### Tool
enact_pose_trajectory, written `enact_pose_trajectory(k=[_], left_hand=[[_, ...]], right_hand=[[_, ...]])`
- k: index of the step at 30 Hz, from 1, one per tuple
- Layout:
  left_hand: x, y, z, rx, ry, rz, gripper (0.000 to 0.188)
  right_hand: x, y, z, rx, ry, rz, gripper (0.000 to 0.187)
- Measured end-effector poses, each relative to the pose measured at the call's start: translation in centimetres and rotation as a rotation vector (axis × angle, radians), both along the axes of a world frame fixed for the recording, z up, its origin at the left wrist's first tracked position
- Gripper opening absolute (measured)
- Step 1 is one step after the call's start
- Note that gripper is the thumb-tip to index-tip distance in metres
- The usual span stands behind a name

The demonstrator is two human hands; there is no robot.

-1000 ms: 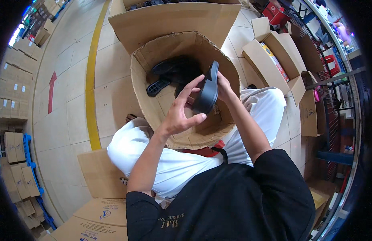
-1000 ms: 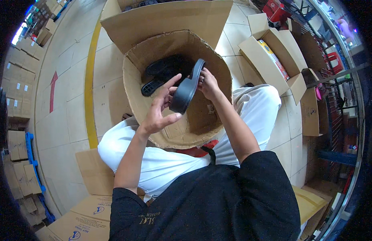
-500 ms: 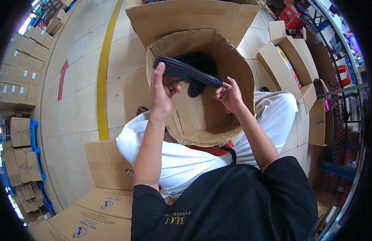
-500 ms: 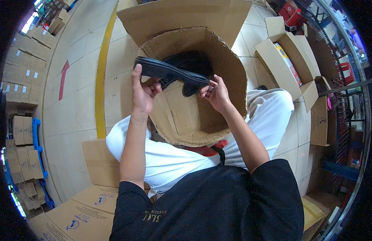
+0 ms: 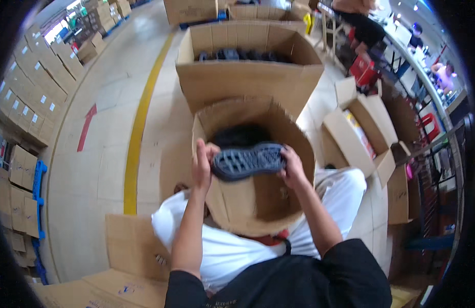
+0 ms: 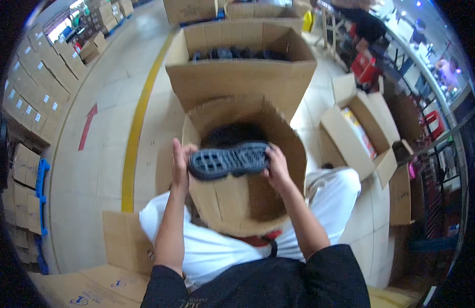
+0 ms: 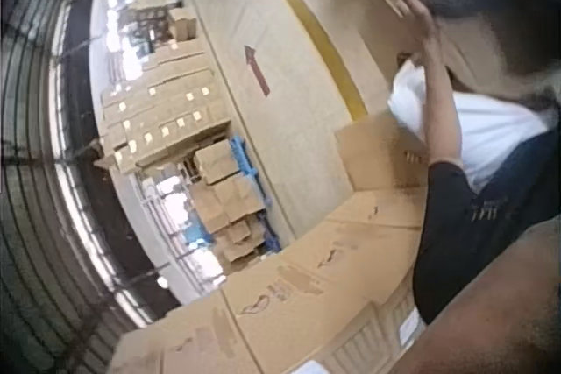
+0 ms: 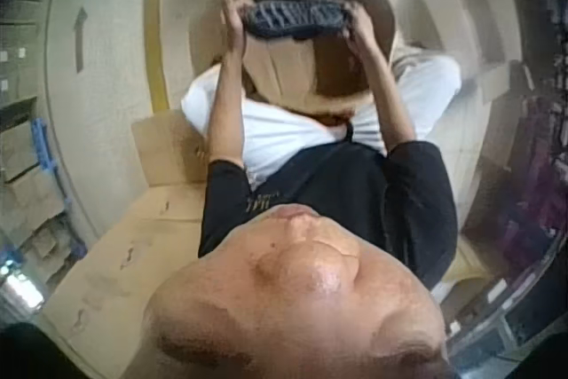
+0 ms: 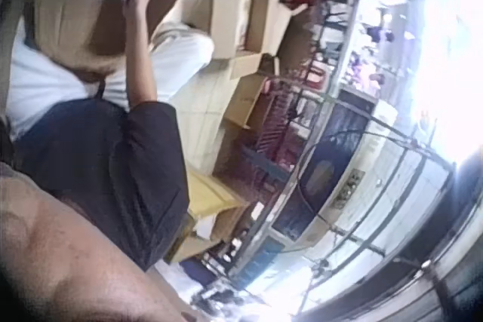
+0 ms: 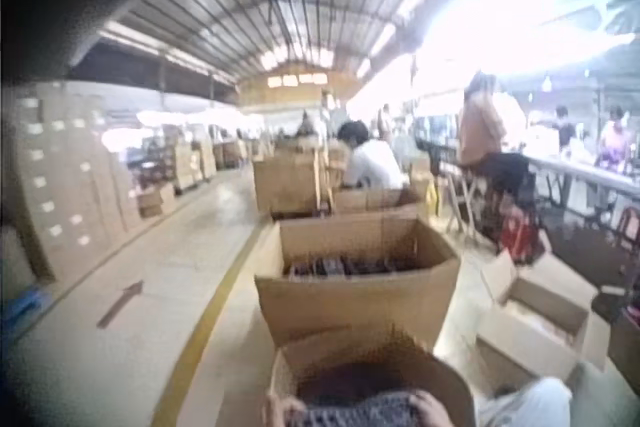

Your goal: The person sits on the floor in a warehouse and sorts black slippers from a large cardboard box. They pick up individual slippers, inspect the soles, and place them into a second box. The process is repetitive, involving handling the footwear one by one.

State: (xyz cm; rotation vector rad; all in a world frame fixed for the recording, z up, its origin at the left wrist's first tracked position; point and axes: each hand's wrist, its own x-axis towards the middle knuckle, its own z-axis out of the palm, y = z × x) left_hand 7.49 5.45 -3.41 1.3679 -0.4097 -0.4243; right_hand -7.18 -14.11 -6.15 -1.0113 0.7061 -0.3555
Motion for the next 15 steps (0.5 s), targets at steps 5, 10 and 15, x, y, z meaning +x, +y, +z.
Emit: enact_pose_trajectory(k=[5,10,15], left_hand=[[2.3,2.3,2.0,-0.006,0.122,0.259,0.069],[2.7,3.0,2.5,-0.156,0.206,0.311,0.062],[2.0,1.8,2.3,0.047,0.064,0.312,0.062]], right_hand=[[-0.5,-0.4,-1.7,-0.340,-0.042,0.358,0.026],[3.1,-3.6,1.2,-0.960,-0.148,0.296,0.025],[7.5,-6.6,17.1,-0.415,-0.443,-0.117,0.079]])
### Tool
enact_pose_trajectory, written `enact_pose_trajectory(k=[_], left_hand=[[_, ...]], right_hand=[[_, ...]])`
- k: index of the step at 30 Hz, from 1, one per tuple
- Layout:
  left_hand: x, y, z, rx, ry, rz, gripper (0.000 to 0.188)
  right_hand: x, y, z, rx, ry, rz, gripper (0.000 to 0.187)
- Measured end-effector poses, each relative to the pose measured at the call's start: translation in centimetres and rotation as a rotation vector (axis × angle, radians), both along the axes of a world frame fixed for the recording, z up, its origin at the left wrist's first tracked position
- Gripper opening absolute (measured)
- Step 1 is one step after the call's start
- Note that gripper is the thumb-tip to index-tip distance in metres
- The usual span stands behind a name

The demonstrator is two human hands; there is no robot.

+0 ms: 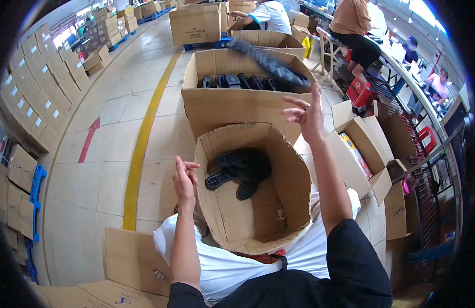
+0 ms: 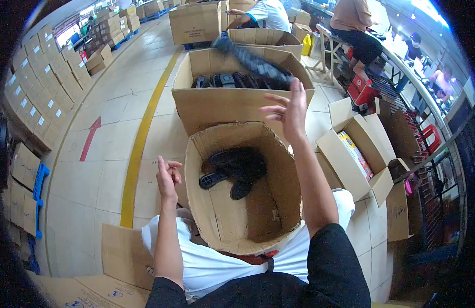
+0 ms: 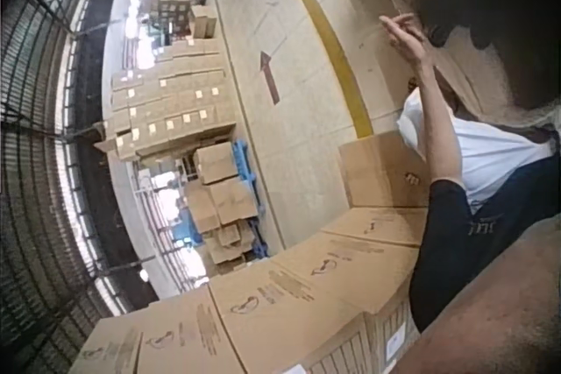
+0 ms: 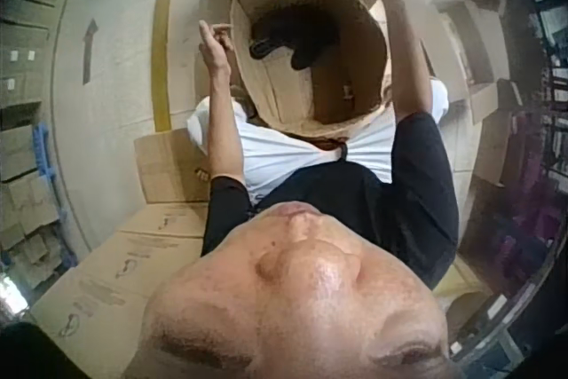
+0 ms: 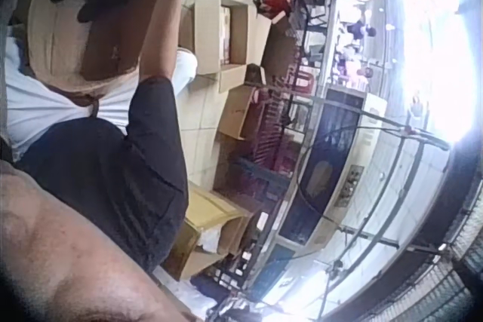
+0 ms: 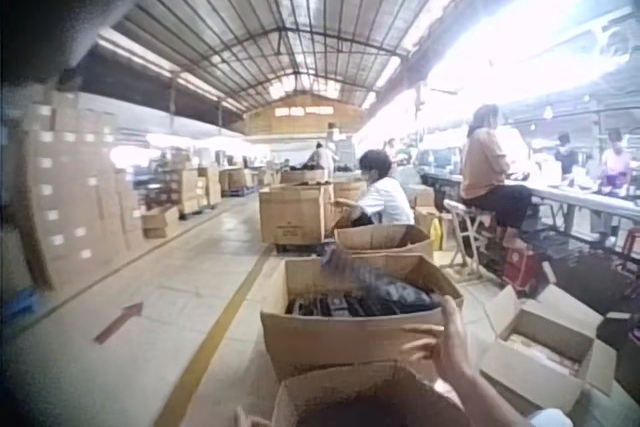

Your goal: The person sits on the floor in a warehouse and sorts black slippers from a large cardboard box. They pick up individual slippers, inspect the soles, and place them into a second box. The process is repetitive, involving handling the footwear one by one.

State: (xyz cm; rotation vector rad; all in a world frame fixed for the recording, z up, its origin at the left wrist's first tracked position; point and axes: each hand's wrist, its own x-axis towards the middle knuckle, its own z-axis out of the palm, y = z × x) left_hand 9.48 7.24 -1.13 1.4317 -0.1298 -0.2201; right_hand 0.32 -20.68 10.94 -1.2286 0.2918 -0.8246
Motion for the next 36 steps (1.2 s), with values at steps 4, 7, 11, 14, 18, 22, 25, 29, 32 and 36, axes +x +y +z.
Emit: enact_pose_trajectory(k=[4,7,11,14,18,22,25,29,32,36], left_hand=[[0.2,0.6,0.1,0.062,-0.090,0.006,0.059],[-0.2,-0.4,-0.5,0.028,-0.098,-0.057,0.058],[-0.4,-0.4,-1.1,0.057,-0.126,-0.091,0.058],[-0.6,-0.6,-0.4,0.080,-0.096,-0.088,0.058],[-1.2,-0.8,-0.4,0.098,-0.146,-0.117,0.055],[-1.2,-0.3,-1.1,0.113,-0.159,-0.124,0.053],[-1.0,-0.9,-0.9,0.118,-0.167,-0.056,0.052],[-1.4,-1.1,0.8,0.038,-0.103,-0.109,0.049],[-1.1,-0.4,0.3,0.062,-0.083,-0.075,0.049],[-1.6,-0.6,0.5,0.142,-0.046,-0.101,0.049]], right_hand=[[-2.0,9.7,3.0,-0.325,0.129,0.428,0.073],[-3.3,13.3,4.1,-0.549,0.056,0.498,0.062],[-5.1,15.0,3.3,-0.894,0.135,0.657,0.042],[-5.4,15.4,0.5,-1.038,0.214,0.813,0.035],[-5.3,14.2,-3.0,-1.077,0.382,0.784,0.035],[-4.9,12.6,-7.4,-0.815,0.516,0.844,0.032],[-3.1,9.0,-14.9,-0.562,0.770,0.716,0.032],[-6.8,2.2,-31.9,-0.649,1.182,0.351,0.029],[-10.5,1.5,-41.1,-0.447,1.730,0.663,0.029],[-11.2,2.6,-44.9,-0.229,1.740,0.770,0.036]])
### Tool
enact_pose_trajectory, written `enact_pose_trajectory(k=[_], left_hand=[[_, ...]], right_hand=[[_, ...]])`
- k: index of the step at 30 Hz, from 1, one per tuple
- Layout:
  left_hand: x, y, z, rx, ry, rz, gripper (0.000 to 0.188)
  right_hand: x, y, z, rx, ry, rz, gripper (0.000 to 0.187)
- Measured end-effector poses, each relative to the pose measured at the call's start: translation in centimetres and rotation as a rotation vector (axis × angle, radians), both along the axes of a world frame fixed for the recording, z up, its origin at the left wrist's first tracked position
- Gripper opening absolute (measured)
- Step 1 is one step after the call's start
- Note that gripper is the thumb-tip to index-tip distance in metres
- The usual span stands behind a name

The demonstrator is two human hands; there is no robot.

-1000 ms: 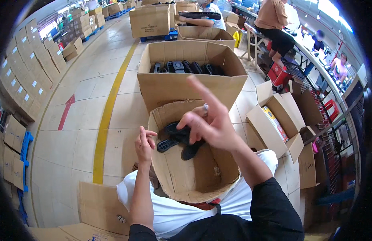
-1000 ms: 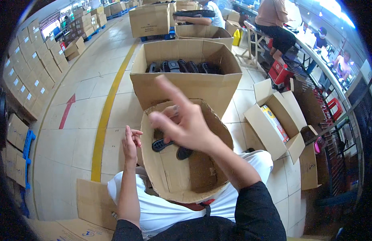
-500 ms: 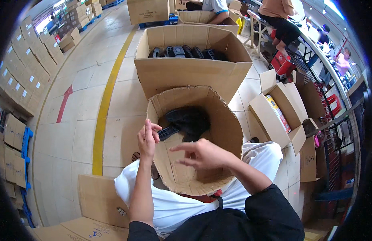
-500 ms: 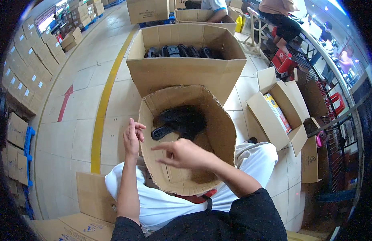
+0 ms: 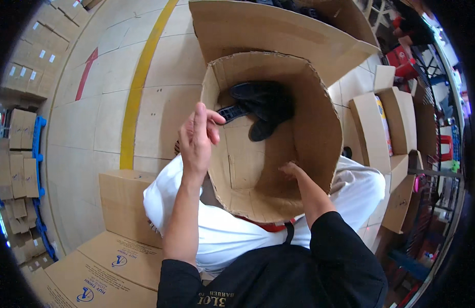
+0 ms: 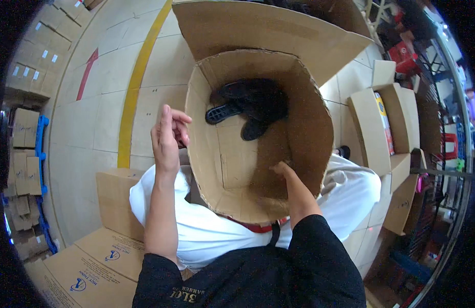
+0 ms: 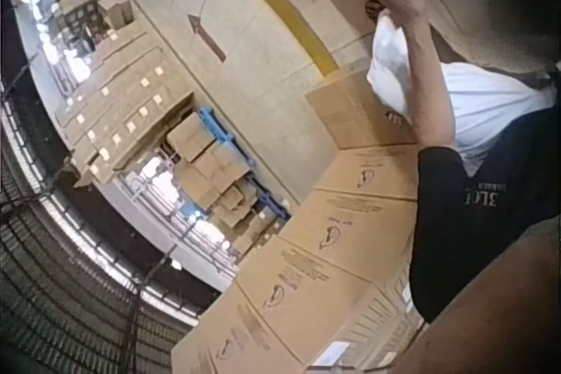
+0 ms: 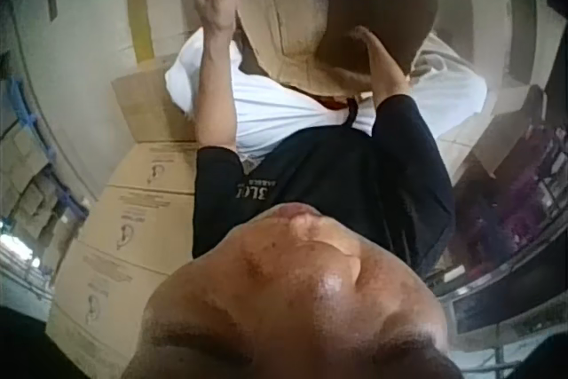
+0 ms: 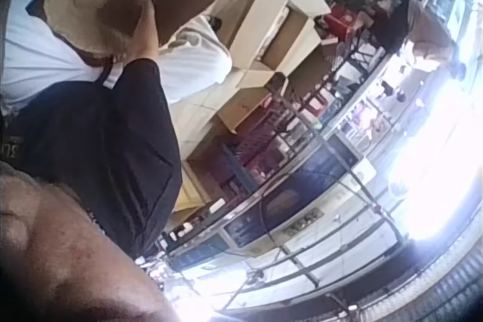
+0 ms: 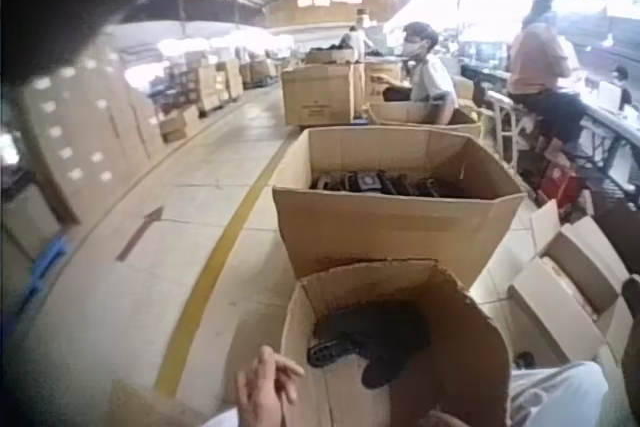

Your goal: The person sits on the floor in a warehouse and sorts black slippers from a large cardboard box. They pick up individual slippers, inspect the soles, and place them into a second box. The process is repetitive, involving handling the footwear one by one.

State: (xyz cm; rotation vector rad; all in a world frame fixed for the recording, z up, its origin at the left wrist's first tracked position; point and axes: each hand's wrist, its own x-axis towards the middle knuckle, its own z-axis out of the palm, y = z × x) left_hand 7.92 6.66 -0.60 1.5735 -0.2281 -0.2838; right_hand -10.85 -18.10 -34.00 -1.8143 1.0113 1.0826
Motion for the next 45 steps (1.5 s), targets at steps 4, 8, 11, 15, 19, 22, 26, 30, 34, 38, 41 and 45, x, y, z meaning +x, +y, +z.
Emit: enact_pose_trajectory(k=[4,8,11,15,19,22,26,30,34,38,41,45], left_hand=[[0.2,-0.2,0.2,0.045,0.015,-0.014,0.049],[0.1,0.3,-0.4,-0.099,0.162,0.003,0.044],[0.3,0.2,-0.5,-0.042,0.142,-0.076,0.042],[0.9,-0.2,-1.0,-0.040,0.194,-0.178,0.041],[0.9,-0.5,-1.2,-0.041,0.188,-0.167,0.038],[0.6,-0.4,-1.5,-0.070,0.147,-0.147,0.034],[0.5,-1.3,-2.1,-0.138,0.071,-0.151,0.027],[-0.2,-2.7,-3.2,-0.037,-0.075,-0.161,0.026],[-1.4,-3.2,-3.5,0.217,-0.199,-0.234,0.025],[-3.1,-4.1,-5.7,0.277,-0.150,-0.363,0.026],[-4.3,-5.3,-9.4,0.072,-0.078,-0.595,0.036],[-7.5,-5.9,-5.7,-0.145,0.382,-0.958,0.054]], right_hand=[[7.4,-0.7,-0.3,-0.109,-0.319,-0.492,0.045],[18.1,-0.4,2.0,0.600,-0.513,-1.039,0.059],[24.9,2.2,-0.1,0.687,-0.395,-1.199,0.065],[27.5,2.3,-3.6,0.928,-0.579,-1.372,0.057],[26.5,0.5,-4.2,0.774,-0.608,-1.348,0.035],[22.8,-0.8,0.1,0.664,-0.490,-1.081,0.021],[17.0,-4.5,5.5,0.390,-0.470,-0.851,0.011],[12.3,-6.4,15.1,-0.284,-0.762,-0.172,0.032],[9.8,-4.6,24.7,-0.586,-1.061,0.149,0.037],[7.2,1.4,33.7,-0.005,-1.396,-0.178,0.031],[5.6,3.0,35.1,0.351,-1.563,-0.477,0.034],[3.6,0.6,33.3,0.525,-1.567,-0.807,0.041]])
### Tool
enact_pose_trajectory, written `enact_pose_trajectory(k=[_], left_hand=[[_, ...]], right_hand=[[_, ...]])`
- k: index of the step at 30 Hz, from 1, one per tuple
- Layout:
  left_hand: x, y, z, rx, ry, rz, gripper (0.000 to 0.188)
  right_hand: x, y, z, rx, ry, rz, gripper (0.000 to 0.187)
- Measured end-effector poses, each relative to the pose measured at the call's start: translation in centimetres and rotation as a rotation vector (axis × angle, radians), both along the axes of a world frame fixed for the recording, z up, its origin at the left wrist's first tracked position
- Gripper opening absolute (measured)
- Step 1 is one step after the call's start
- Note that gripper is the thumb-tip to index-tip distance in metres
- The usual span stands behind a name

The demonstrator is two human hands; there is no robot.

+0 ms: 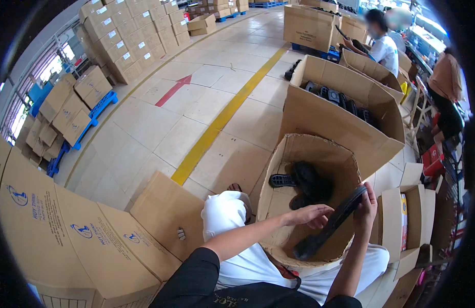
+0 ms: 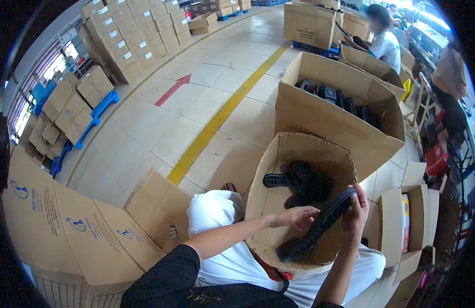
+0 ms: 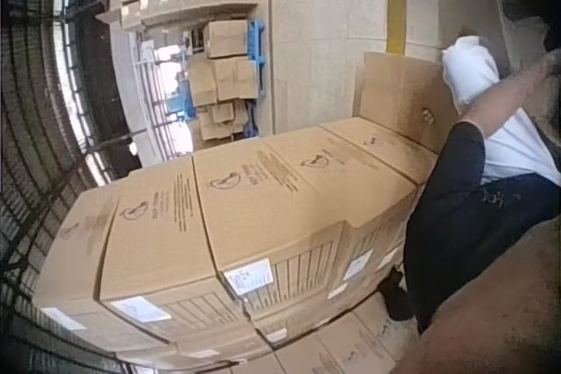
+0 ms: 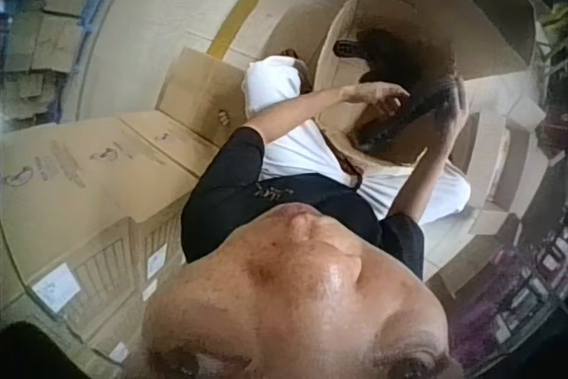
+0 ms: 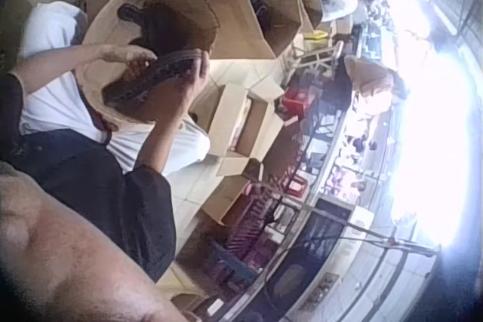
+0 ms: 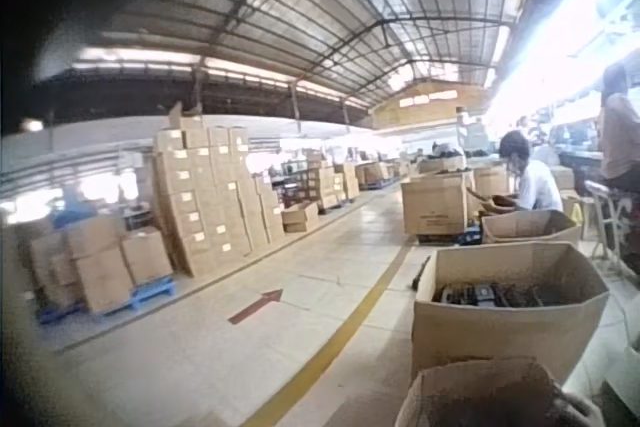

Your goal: The person sits on the floor in a warehouse and sorts black slippers from a large cardboard box. They pick up individual slippers, inspect the soles, and place them into a second box. The process is repetitive, involving handling the footwear one by one.

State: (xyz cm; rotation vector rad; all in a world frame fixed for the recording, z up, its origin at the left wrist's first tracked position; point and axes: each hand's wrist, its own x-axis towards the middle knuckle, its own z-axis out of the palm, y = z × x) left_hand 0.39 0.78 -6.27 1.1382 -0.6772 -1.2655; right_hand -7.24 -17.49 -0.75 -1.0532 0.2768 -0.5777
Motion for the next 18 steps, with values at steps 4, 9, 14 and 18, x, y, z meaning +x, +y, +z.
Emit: enact_pose_trajectory(k=[4,9,14,18], left_hand=[[-0.8,0.4,1.9,-0.091,0.206,-0.040,0.049],[-0.5,0.0,1.1,-0.048,-0.188,0.301,0.041],[-1.3,1.0,3.0,-0.150,-0.201,0.257,0.046],[-0.7,2.0,4.0,-0.227,-0.463,0.213,0.057]], right_hand=[[-0.6,-1.3,-0.8,0.055,0.120,-0.093,0.042],[1.1,-0.1,-1.0,0.178,-0.045,0.008,0.041],[1.1,-1.4,-3.4,0.316,-0.014,0.004,0.039],[1.4,-1.3,-6.2,0.423,0.132,-0.042,0.036]])
